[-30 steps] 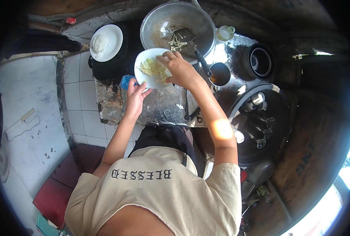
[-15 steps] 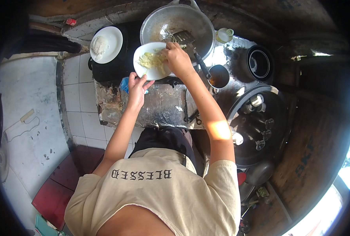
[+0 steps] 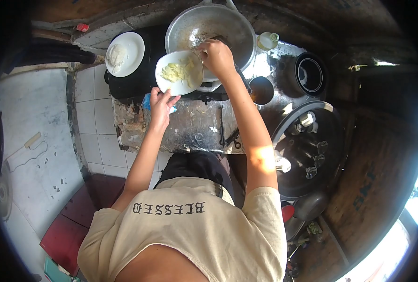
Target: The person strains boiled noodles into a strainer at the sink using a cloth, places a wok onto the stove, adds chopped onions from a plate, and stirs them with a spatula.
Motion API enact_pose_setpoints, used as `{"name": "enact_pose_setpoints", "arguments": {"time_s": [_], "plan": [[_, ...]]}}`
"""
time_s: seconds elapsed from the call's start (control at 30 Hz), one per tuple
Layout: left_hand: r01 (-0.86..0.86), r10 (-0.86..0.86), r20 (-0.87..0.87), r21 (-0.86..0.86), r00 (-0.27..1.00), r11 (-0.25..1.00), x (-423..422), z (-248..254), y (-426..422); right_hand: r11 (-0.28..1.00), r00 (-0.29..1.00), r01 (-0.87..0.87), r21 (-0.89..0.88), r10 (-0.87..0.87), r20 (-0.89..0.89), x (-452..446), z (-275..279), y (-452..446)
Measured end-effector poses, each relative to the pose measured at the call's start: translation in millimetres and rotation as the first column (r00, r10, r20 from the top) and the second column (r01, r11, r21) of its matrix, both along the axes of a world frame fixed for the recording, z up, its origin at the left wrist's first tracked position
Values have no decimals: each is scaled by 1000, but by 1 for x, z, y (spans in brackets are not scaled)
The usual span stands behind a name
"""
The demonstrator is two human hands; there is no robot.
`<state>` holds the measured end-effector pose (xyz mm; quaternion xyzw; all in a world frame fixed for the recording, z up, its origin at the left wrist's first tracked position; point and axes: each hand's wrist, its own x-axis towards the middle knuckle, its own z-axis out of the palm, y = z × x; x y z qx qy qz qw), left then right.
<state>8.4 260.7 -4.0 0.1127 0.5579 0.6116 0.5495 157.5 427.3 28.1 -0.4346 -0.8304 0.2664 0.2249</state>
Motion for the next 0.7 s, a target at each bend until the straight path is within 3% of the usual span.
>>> {"name": "enact_pose_setpoints", "arguments": {"time_s": [0.07,0.13,0.2,0.43,0.53,0.7], "plan": [[-4,4,3,0,1000,1000,-2,1,-1,992,988,-123,-13,121,-91,-5,13,-17],[8,-8,10,21,1000,1000,-3,2,-1,981,982,-186,59,187,1,-9,6,-34],[22,-22,4,30,1000,999,-2,4,-2,972,979,-193,135,182,86,-13,3,-44],[21,-21,-1,61,1000,998,4,2,-1,989,987,-106,99,93,131,-21,-4,-42],[13,-12,-7,61,1000,998,6,5,-2,995,990,-76,68,67,126,-19,19,-61],[15,-14,-11,84,1000,996,6,4,-4,993,993,-64,104,53,104,-22,7,-58]]}}
